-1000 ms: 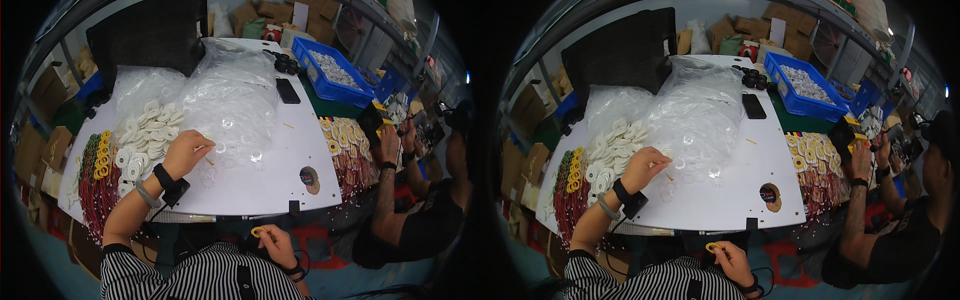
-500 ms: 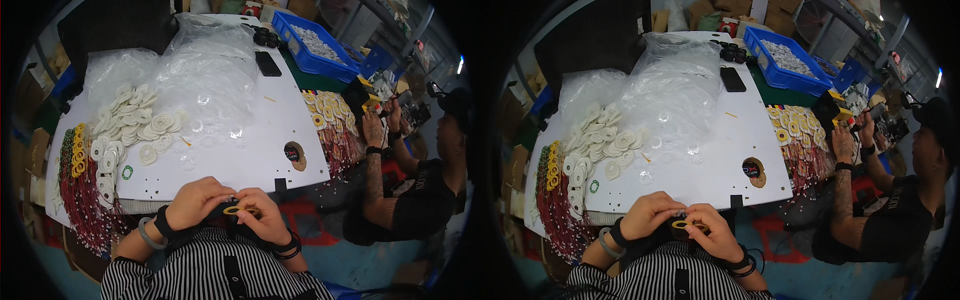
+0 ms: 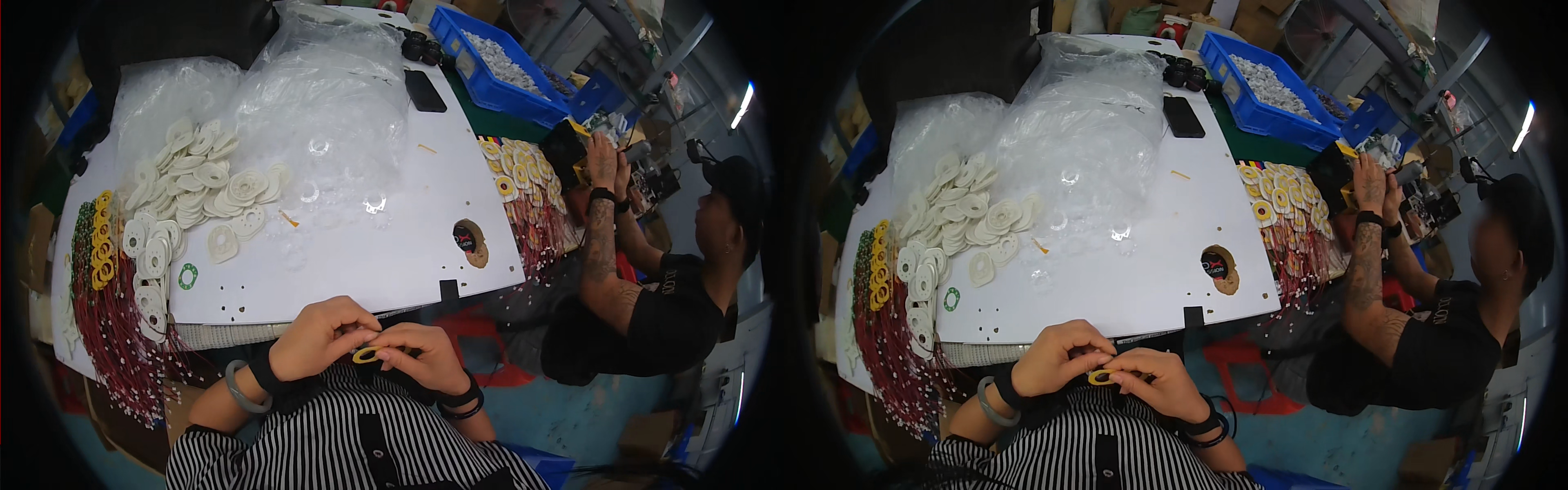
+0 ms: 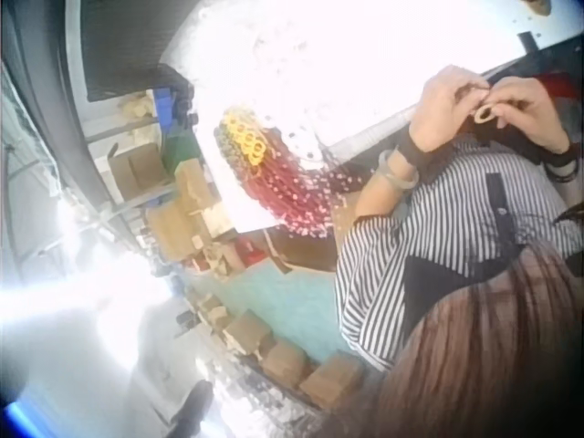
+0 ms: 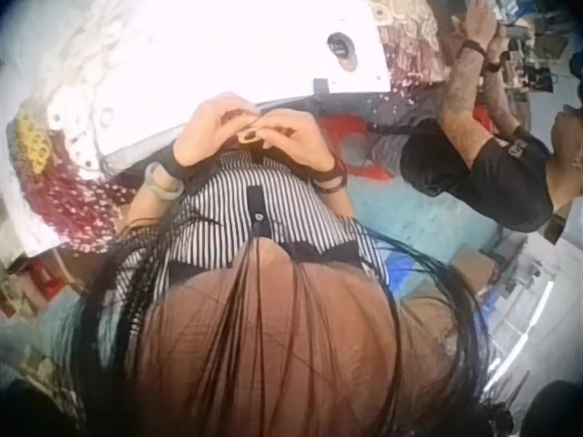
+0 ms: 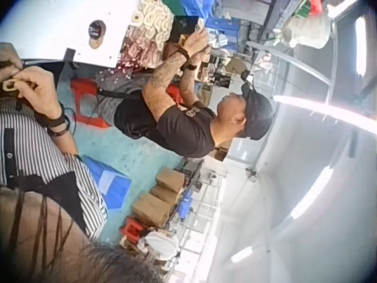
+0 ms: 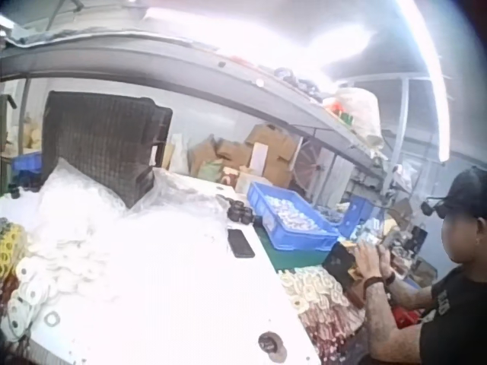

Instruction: Manually assemble small electronic components with wiring.

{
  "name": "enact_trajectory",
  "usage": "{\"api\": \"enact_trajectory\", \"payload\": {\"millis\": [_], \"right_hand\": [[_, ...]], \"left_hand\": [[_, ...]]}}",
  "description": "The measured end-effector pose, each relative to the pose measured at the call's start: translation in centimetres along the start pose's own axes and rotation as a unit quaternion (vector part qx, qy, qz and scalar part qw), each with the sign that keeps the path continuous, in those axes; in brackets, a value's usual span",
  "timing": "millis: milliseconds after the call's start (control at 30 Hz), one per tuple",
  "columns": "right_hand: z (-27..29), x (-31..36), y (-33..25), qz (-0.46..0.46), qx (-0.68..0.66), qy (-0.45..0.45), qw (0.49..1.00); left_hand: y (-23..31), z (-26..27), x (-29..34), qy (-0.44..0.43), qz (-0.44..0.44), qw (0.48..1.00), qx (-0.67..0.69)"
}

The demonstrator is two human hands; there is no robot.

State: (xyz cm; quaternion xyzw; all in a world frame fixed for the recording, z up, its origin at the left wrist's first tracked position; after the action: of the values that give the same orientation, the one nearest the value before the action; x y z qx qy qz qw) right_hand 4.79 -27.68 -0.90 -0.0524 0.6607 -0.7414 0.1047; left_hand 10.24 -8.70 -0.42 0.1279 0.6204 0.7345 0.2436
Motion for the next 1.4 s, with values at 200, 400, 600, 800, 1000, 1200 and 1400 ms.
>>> {"api": "enact_trajectory", "payload": {"millis": [200,400,600,800,1000,1200,1400], "right_hand": [[-0.8,-0.4,0.8,0.027,-0.060,0.097,0.993],[-1.0,-0.6,1.0,0.054,-0.075,0.151,0.984],[-1.5,-0.8,0.7,0.040,-0.068,0.136,0.988],[-0.9,-0.4,1.1,0.066,-0.073,0.171,0.980],[-1.2,-0.3,1.1,0.000,-0.127,0.172,0.977],[-1.1,-0.2,1.5,-0.013,-0.136,0.187,0.973],[-1.1,-0.1,1.8,-0.013,-0.134,0.186,0.973]], "left_hand": [[-0.3,0.6,0.3,0.022,0.124,0.956,0.263],[-1.5,1.0,0.7,-0.019,0.173,0.930,0.323],[-1.9,0.6,0.7,0.026,0.177,0.914,0.365],[-1.9,0.7,0.5,0.033,0.185,0.928,0.321],[-1.3,0.2,0.2,0.015,0.200,0.929,0.311],[-0.9,-0.3,0.4,0.010,0.200,0.921,0.334],[-0.9,-0.6,0.5,0.011,0.201,0.916,0.348]]}}
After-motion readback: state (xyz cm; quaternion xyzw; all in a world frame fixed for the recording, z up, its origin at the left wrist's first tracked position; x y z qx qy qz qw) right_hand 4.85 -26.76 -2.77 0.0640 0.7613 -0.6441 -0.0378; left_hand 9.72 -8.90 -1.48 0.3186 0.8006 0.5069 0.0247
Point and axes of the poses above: each hand's wrist, its own x-axis away from the middle knuckle, its own z-axis out of the back of the hand, y = z × x, the point moved 2 cm from there along -x, towards the middle knuckle, and after that the axes turned 7 degrees about y, right-handed, at the moved point
